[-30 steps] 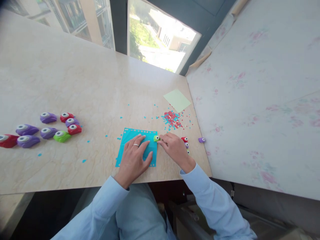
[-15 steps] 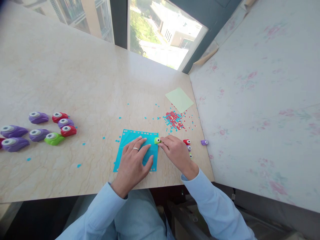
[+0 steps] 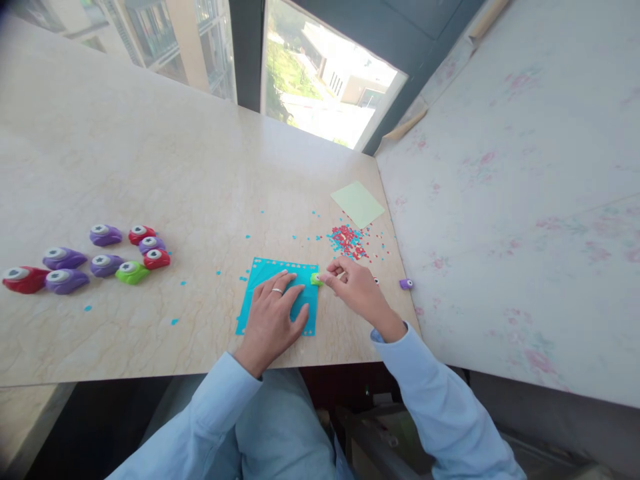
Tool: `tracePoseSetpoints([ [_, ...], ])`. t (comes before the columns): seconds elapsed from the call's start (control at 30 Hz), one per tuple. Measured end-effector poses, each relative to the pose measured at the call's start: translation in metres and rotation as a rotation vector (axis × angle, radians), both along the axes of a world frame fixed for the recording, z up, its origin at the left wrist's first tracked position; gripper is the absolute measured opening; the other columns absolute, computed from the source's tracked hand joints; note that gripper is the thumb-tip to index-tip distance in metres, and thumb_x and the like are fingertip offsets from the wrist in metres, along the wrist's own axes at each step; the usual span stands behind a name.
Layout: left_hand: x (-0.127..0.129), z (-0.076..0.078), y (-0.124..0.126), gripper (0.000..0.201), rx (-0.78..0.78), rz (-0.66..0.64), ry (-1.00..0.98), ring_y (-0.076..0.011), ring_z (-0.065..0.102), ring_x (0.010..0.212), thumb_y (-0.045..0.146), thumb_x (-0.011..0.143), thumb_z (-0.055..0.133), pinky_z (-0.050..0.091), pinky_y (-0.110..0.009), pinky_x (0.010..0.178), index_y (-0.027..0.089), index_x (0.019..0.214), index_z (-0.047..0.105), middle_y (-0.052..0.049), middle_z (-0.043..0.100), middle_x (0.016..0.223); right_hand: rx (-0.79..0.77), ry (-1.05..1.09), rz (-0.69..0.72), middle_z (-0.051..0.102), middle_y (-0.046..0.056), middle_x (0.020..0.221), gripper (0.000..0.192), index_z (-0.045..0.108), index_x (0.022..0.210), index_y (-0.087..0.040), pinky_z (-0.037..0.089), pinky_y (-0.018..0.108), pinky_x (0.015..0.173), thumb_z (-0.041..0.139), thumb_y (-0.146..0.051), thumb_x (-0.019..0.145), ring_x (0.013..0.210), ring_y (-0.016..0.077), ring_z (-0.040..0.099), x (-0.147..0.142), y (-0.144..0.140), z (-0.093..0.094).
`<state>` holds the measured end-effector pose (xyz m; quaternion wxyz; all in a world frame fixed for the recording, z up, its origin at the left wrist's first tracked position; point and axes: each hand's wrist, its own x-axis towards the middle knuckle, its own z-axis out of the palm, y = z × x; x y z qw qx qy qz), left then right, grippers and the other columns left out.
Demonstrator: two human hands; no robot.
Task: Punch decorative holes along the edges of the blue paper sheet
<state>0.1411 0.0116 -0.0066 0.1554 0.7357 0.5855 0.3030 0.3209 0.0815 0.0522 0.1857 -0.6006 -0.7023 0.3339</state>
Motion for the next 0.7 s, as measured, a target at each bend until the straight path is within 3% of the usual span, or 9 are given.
tracePoseSetpoints([
  [0.13, 0.000, 0.001, 0.000, 0.024, 0.004, 0.004, -0.002, -0.0309, 0.047, 0.131, 0.028, 0.087, 0.059, 0.038, -0.048, 0.105, 0.020, 0.109, 0.065, -0.013, 0.060, 0.131, -0.191, 0.017, 0.055, 0.062, -0.002, 0.068, 0.029, 0.058, 0.078, -0.018, 0.043, 0.020, 0.044, 0.072, -0.043, 0.073, 0.047, 0.0091, 0.056, -0.001, 0.026, 0.002],
  [0.3, 0.000, 0.001, 0.001, 0.024, 0.012, 0.005, 0.000, -0.0311, 0.048, 0.130, 0.027, 0.086, 0.060, 0.038, -0.048, 0.104, 0.020, 0.108, 0.066, -0.013, 0.060, 0.130, -0.276, -0.130, 0.130, 0.056, -0.004, 0.058, 0.022, 0.060, 0.071, -0.017, 0.036, 0.019, 0.043, 0.074, -0.034, 0.071, 0.045, 0.0078, 0.050, -0.007, 0.044, 0.012],
  [0.53, 0.000, -0.003, 0.001, 0.024, 0.034, 0.006, -0.006, -0.0311, 0.048, 0.129, 0.027, 0.085, 0.060, 0.038, -0.048, 0.104, 0.019, 0.107, 0.066, -0.013, 0.061, 0.129, -0.144, -0.514, 0.202, 0.060, -0.004, 0.064, 0.013, 0.060, 0.065, -0.016, 0.035, 0.019, 0.054, 0.071, -0.015, 0.072, 0.060, 0.0091, 0.053, -0.025, 0.048, 0.009],
  [0.7, 0.000, -0.004, 0.001, 0.024, 0.036, -0.003, -0.020, -0.0311, 0.047, 0.130, 0.028, 0.086, 0.060, 0.038, -0.048, 0.104, 0.019, 0.108, 0.066, -0.013, 0.061, 0.130, -0.180, -0.668, 0.188, 0.067, 0.000, 0.074, 0.007, 0.065, 0.071, -0.016, 0.033, 0.021, 0.055, 0.070, -0.016, 0.075, 0.068, 0.0117, 0.057, -0.034, 0.048, 0.007],
])
